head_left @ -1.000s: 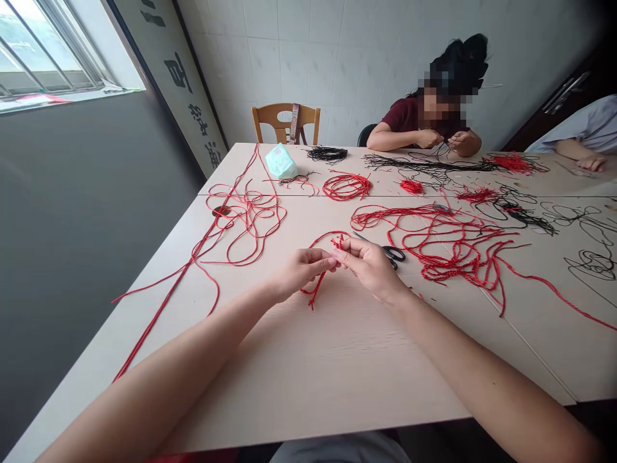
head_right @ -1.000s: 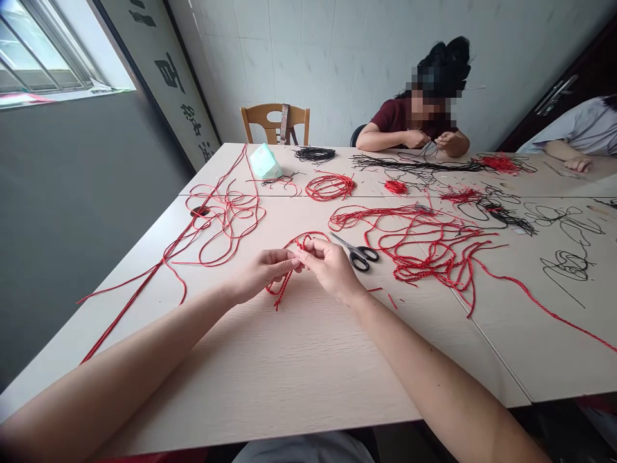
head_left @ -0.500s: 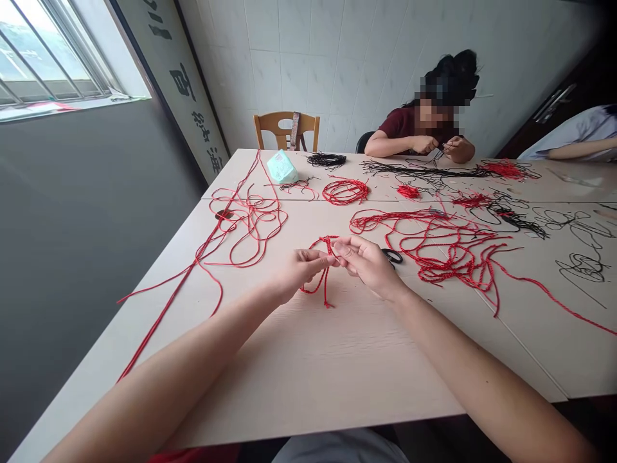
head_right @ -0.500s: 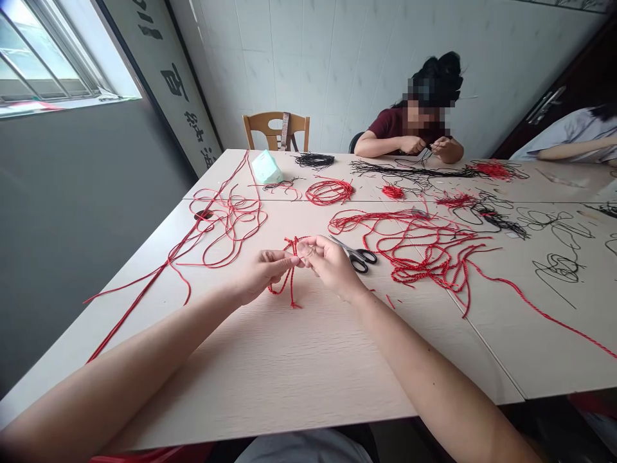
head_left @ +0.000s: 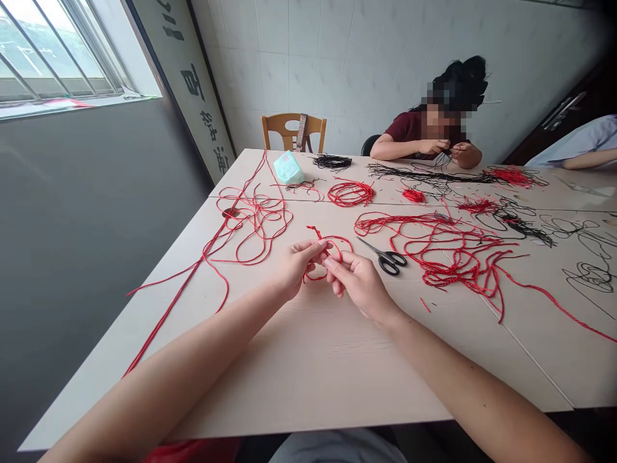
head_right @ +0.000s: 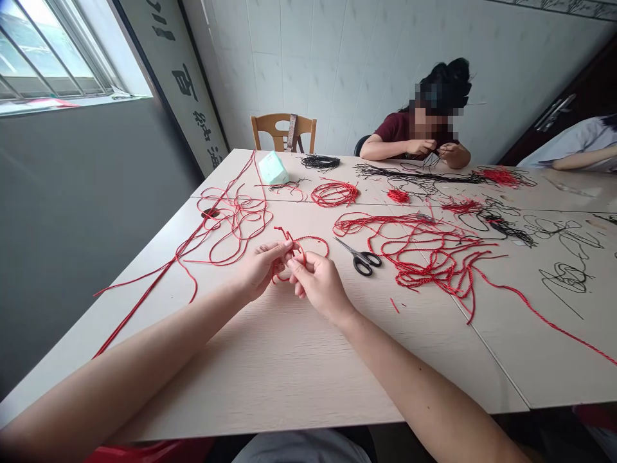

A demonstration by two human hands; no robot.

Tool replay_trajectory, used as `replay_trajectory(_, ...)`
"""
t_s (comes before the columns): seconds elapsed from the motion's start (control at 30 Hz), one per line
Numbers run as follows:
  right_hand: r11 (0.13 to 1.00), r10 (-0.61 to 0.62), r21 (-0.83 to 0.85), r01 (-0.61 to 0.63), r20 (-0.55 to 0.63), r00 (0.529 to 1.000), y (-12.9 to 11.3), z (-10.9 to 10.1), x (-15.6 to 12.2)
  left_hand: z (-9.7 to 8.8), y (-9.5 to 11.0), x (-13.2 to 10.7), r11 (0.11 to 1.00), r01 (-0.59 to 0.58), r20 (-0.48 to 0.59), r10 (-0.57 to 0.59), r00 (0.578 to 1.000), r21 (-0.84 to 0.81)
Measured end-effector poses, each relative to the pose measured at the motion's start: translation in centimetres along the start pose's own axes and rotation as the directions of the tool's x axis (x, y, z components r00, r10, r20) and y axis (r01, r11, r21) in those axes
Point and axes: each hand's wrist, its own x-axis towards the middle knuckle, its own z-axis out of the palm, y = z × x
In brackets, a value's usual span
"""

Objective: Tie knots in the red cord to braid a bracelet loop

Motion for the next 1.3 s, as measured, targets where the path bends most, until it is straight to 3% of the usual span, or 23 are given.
replay_trajectory(0.17, 0.991, 0.006, -0.136, -0.016, -0.067, 0.998, 0.8, 0.4, 0.6, 0.3, -0.3, -0.1, 0.996, -0.024, -0.030, 0.021, 0.999, -0.091)
replay_trajectory(0.33, 0.998, 0.037, 0.048, -0.034, -0.062, 0.997, 1.9, 1.4, 1.9, 1.0, -0.2, -0.4, 0.990, -0.009, 0.026, 0.013, 1.000, -0.141)
replay_trajectory(0.43, 0.989, 0.047, 0.138, -0.053, 0.044, 0.998, 1.6, 1.7, 1.9, 0.7, -0.2, -0.1, 0.991, -0.033, -0.037, 0.029, 0.999, -0.133)
replay_trajectory(0.57, 0.975, 0.158, 0.120, -0.187, 0.219, 0.963, 0.6, 1.2, 1.5, -0.2, -0.1, 0.5, 0.996, -0.073, -0.114, 0.067, 0.991, -0.045)
replay_trajectory(0.77, 0.885, 0.158, 0.380, -0.269, 0.298, 0.941, -0.1, -0.1, 1.6, -0.2, -0.4, 0.5, 0.993, -0.103, -0.069, 0.107, 0.992, 0.055)
replay_trajectory(0.9, 0.832, 0.180, 0.443, -0.335, 0.357, 0.917, 0.3, -0.1, 1.6, 0.2, -0.3, 0.1, 0.990, -0.094, -0.063, 0.101, 0.993, 0.108)
replay_trajectory(1.0, 0.846, 0.192, 0.425, -0.323, 0.322, 0.927, 0.7, 0.3, 1.5, 0.4, -0.2, -0.1, 0.984, -0.132, -0.058, 0.140, 0.988, 0.120)
replay_trajectory(1.17, 0.891, 0.174, 0.403, -0.212, 0.129, 0.976, 1.3, 1.0, 1.5, 0.6, -0.3, 0.0, 0.986, -0.145, -0.032, 0.148, 0.988, 0.077)
replay_trajectory(1.3, 0.921, 0.149, 0.345, -0.178, 0.111, 0.983, 1.6, 1.2, 1.5, 0.8, -0.3, 0.0, 0.991, -0.127, -0.031, 0.129, 0.991, 0.044)
